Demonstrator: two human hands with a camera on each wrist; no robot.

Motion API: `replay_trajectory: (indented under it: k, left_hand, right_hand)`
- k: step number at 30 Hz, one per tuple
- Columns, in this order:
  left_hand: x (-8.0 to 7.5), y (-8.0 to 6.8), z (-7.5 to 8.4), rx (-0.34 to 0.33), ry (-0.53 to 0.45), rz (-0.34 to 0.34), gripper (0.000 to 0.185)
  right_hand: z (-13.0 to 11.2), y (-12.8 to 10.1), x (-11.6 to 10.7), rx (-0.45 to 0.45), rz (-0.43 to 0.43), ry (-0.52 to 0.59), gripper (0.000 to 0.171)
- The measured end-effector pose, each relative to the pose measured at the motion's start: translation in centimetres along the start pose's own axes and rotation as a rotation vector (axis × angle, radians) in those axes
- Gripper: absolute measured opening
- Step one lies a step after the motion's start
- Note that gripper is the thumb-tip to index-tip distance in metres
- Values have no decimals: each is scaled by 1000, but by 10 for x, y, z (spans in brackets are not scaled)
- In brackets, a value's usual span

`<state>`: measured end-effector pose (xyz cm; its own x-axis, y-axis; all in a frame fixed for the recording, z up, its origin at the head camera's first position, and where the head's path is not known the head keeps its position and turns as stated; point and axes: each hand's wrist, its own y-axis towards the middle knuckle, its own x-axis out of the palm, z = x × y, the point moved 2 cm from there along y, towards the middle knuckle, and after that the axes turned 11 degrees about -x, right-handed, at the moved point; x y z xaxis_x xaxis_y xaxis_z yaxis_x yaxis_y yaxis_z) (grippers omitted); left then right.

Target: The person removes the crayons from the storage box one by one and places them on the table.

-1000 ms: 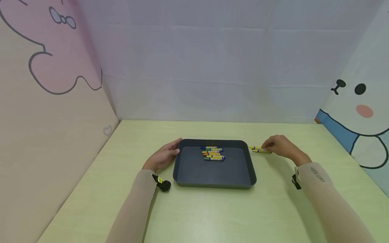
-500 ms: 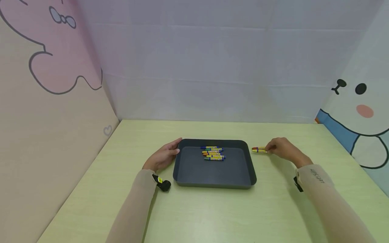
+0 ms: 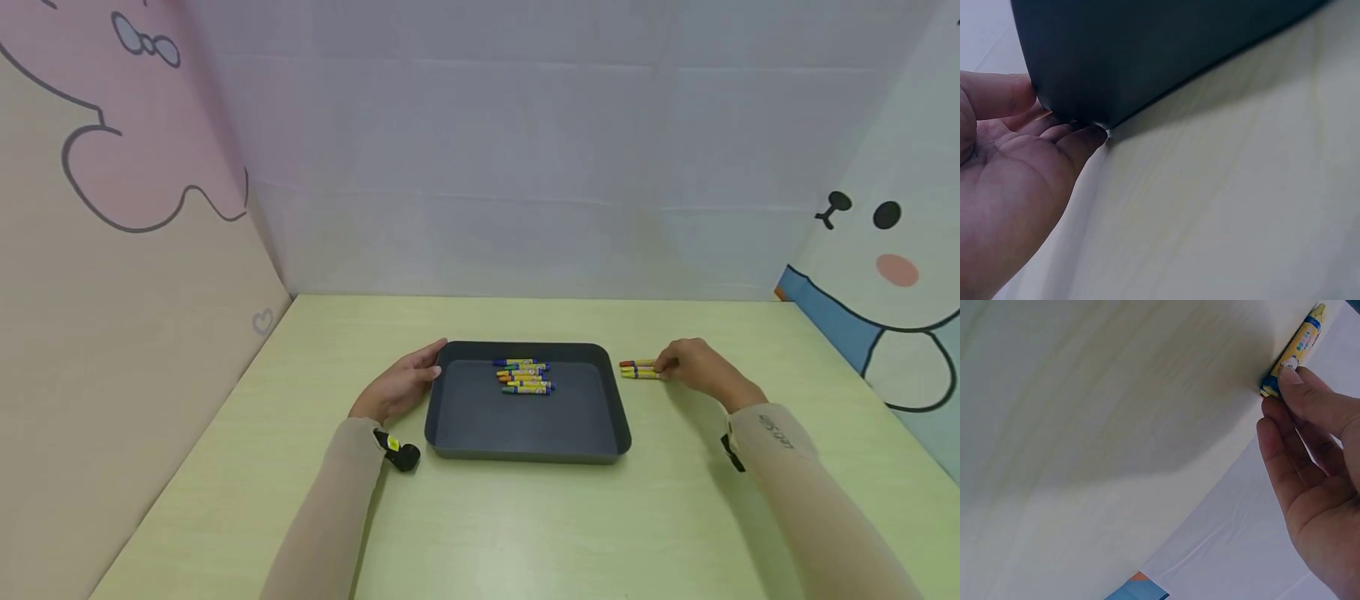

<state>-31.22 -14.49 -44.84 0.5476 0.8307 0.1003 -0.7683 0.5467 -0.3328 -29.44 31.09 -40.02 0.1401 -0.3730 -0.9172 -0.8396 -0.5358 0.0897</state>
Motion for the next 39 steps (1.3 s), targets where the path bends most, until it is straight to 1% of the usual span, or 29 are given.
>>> replay_trajectory:
  k: [7,14,20,26,34,39]
  left_hand:
    - [0,0,1,3,3,-1,64]
    - [2,-1,2,-1,5,1,63]
    - [2,-1,2,-6,7,6,63]
    - [2,-1,2,-13,8,8,63]
    - [2,0,2,-11,4,8,63]
    - [1,0,1,-11,10,15,63]
  right_hand:
    - [3,-2,2,47,-9,33,15]
    - [1,-1,-1,50,-16,30,13]
    - [-6,3,-5,58,-19,42,15]
    - [-15,9,-10,41,-3,42,17]
    - [-27,21,-16,46,7,78,21]
    - [-38,29,-19,49,10,120,24]
